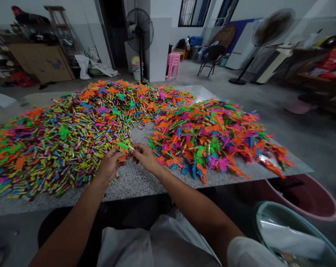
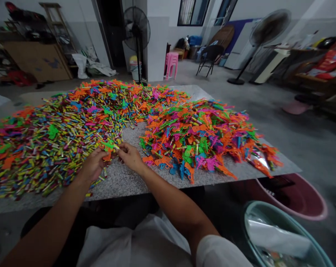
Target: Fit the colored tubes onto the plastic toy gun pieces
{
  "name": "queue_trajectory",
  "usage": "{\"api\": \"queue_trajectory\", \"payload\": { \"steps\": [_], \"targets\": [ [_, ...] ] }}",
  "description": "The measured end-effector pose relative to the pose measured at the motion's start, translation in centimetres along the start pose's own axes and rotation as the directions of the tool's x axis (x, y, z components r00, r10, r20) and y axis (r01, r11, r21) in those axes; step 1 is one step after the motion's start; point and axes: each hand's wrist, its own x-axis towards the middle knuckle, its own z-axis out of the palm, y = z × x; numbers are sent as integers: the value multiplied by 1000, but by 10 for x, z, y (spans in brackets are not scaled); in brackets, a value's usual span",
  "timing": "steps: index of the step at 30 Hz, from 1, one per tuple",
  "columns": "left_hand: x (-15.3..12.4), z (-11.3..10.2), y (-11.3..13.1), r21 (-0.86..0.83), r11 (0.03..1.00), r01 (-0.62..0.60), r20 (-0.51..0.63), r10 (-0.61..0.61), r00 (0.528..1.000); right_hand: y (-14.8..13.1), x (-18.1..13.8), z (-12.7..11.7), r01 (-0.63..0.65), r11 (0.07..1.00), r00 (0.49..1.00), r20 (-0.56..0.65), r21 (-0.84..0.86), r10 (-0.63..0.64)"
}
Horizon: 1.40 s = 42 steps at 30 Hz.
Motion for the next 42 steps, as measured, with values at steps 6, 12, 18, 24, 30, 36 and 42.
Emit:
{"api": "queue_trajectory", "payload": {
  "steps": [6, 12, 18, 24, 30, 36, 42],
  "targets": [
    [-6, 10, -1, -45, 999, 12, -20, -13, 1000, -1, -13, -4, 15, 1000, 1000, 10, 22, -15],
    [-13, 14, -2, -36, 999, 19, -33, -21, 999, 0, -22, -4, 13, 998, 1000, -8, 58, -13],
    [-16, 17, -6, -1, 1000, -14, -68, 14, 998, 3, -27, -4, -29, 984, 999, -17, 176, 32],
    [-17, 18, -11, 86, 995, -49, -113, 59, 992, 3, -32, -8, 2, 1000, 1000, 3, -10, -2],
    [-21, 19, -17, 127, 991, -42, -126, 58, 990, -3, -35, -22, 34, 969, 998, 68, -246, -17],
    [-20, 17, -26, 74, 995, 64, -68, -59, 996, -3, -36, -29, -49, 965, 979, 177, -258, 97],
    [2, 11, -50, 313, 938, 152, -12, -156, 988, 4, -36, -52, -162, 869, 962, 122, -468, 245]
  ]
}}
